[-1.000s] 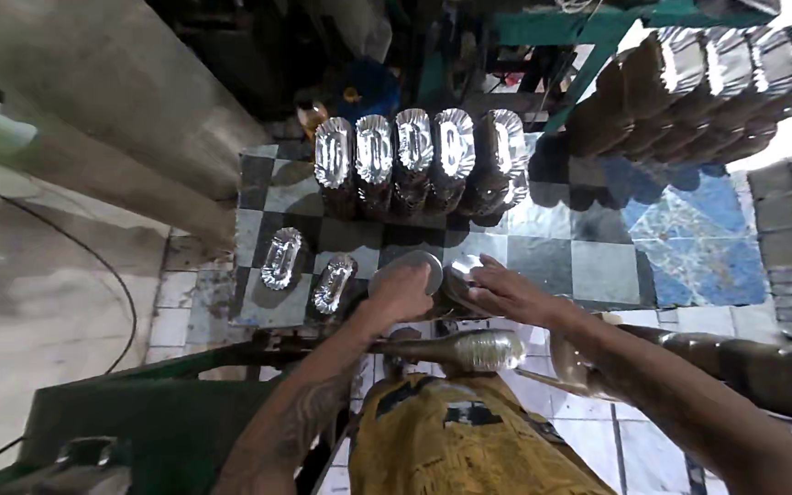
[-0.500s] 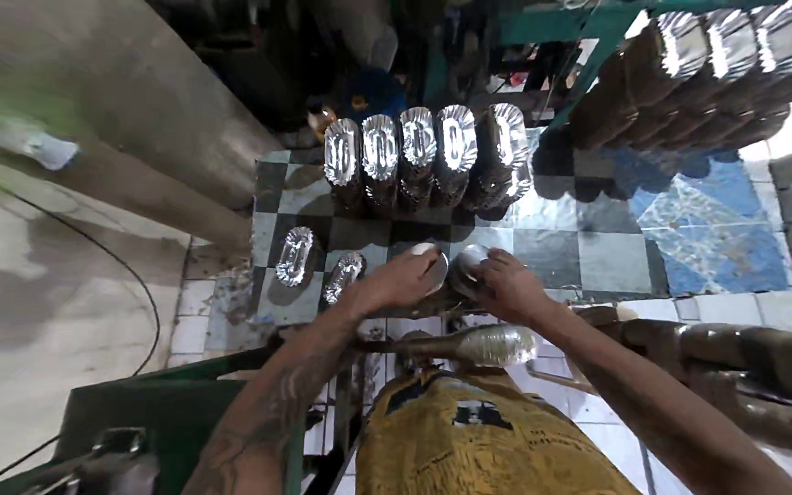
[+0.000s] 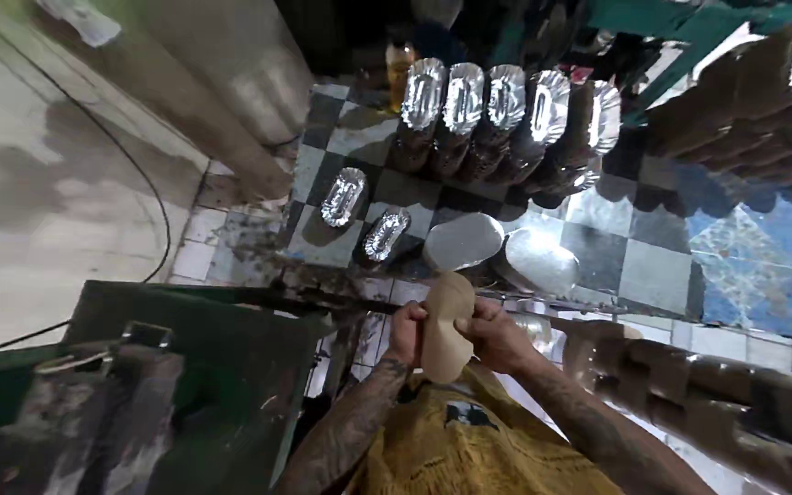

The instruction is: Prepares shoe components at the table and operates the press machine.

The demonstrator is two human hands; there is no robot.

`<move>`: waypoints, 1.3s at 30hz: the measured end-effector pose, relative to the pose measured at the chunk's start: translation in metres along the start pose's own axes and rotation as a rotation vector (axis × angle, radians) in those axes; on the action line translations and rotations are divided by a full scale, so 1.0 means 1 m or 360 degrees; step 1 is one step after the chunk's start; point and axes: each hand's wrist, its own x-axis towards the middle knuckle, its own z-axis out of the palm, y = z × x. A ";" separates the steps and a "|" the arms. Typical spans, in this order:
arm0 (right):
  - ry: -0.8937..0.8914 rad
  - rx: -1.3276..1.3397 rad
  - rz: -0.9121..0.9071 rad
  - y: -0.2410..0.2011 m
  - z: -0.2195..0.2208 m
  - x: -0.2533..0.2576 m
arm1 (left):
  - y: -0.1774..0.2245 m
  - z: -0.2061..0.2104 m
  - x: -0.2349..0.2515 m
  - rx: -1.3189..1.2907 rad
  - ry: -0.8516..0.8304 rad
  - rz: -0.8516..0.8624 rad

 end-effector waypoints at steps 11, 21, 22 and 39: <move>-0.0546 -0.2200 0.0979 0.093 -0.135 -0.088 | -0.099 0.008 0.140 0.2857 -0.0566 -0.0817; -0.0829 -0.2141 0.0492 0.088 -0.168 -0.071 | 0.051 -0.011 0.019 0.2264 -0.0126 -0.0169; -0.0813 -0.2133 0.0395 0.085 -0.165 -0.062 | 0.072 -0.011 -0.011 0.2109 -0.0060 0.0032; -0.0939 -0.2113 -0.0930 0.079 0.187 0.065 | 0.150 -0.230 -0.263 0.2161 0.1197 0.0256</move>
